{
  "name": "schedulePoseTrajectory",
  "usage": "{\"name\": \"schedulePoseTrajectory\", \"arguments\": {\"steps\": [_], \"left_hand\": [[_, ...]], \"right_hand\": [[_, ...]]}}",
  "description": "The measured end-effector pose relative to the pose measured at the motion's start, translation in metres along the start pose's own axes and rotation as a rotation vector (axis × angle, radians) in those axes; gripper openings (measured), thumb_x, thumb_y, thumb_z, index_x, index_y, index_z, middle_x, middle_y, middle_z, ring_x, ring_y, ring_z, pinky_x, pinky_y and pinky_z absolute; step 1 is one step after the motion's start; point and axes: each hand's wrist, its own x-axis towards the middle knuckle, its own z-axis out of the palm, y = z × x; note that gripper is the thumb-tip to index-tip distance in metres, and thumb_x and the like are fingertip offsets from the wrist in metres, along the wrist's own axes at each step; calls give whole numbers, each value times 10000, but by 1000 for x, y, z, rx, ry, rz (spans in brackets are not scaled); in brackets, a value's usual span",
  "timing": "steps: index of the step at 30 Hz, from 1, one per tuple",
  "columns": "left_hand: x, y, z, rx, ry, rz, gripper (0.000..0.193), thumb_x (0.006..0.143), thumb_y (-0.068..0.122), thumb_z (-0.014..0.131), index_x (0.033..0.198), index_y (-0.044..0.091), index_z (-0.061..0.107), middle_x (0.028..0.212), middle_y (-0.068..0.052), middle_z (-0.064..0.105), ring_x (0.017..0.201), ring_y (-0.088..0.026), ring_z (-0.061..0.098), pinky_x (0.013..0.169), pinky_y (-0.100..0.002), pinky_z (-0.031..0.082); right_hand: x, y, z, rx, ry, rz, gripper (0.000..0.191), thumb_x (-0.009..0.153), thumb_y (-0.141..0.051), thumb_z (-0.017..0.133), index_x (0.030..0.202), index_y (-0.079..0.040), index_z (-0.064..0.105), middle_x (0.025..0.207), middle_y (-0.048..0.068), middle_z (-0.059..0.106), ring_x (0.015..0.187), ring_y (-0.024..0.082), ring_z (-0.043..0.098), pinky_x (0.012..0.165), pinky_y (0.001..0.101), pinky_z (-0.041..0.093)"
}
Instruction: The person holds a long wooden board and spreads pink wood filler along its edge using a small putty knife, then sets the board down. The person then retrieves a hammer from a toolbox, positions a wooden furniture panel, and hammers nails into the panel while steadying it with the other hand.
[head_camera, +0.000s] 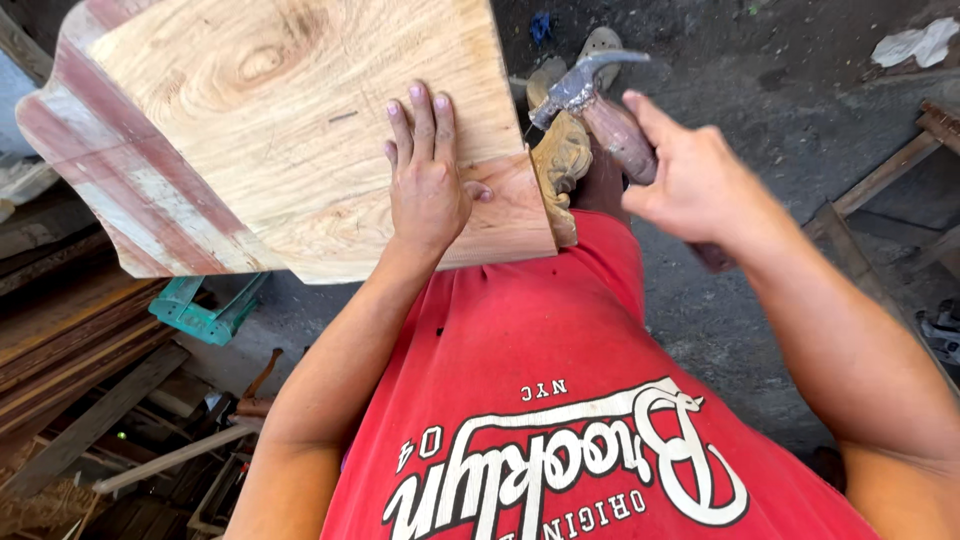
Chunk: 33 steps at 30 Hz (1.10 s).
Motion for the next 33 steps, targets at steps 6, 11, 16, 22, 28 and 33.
{"name": "schedulePoseTrajectory", "arguments": {"steps": [6,11,16,22,28,33], "left_hand": [[-4,-3,3,23,7,-16,1266,643,352,963,1638,29,250,1713,-219,128,1556,-543,165,1150,-676,382],[-3,-6,4,23,-10,-10,1287,598,367,964,1614,28,251,1689,-220,119,1533,-546,151,1130,-686,373],[-4,-6,4,20,-29,0,1275,653,386,960,1630,13,231,1697,-226,88,1532,-558,130,1145,-687,354],[-4,-6,3,17,-47,-13,1272,637,378,958,1620,14,237,1691,-232,90,1529,-556,134,1152,-688,346],[-7,-5,1,7,-47,-42,1275,582,377,958,1601,37,270,1677,-221,125,1522,-550,168,1137,-681,359],[-9,-7,-6,-37,-22,-17,1247,639,343,961,1629,38,268,1700,-216,136,1546,-526,181,1149,-666,382]], "right_hand": [[-6,20,-17,66,290,-59,804,860,-160,696,1627,-71,474,1051,256,737,963,310,769,850,382,566],[-5,23,11,54,182,-101,879,758,-131,740,1581,-36,448,1034,257,726,924,301,749,856,371,559],[-5,22,8,3,112,-32,884,784,-138,739,1614,-72,443,1014,232,731,867,265,737,833,374,576],[-8,8,-3,252,187,57,795,870,-150,690,1631,-96,469,924,216,733,763,252,713,749,365,585],[-2,1,4,39,162,-4,888,798,-89,721,1630,-74,412,940,228,728,852,229,731,826,361,569],[-16,23,-15,153,347,-70,780,830,-102,695,1582,-76,490,1083,182,736,986,213,719,899,360,566]]}}
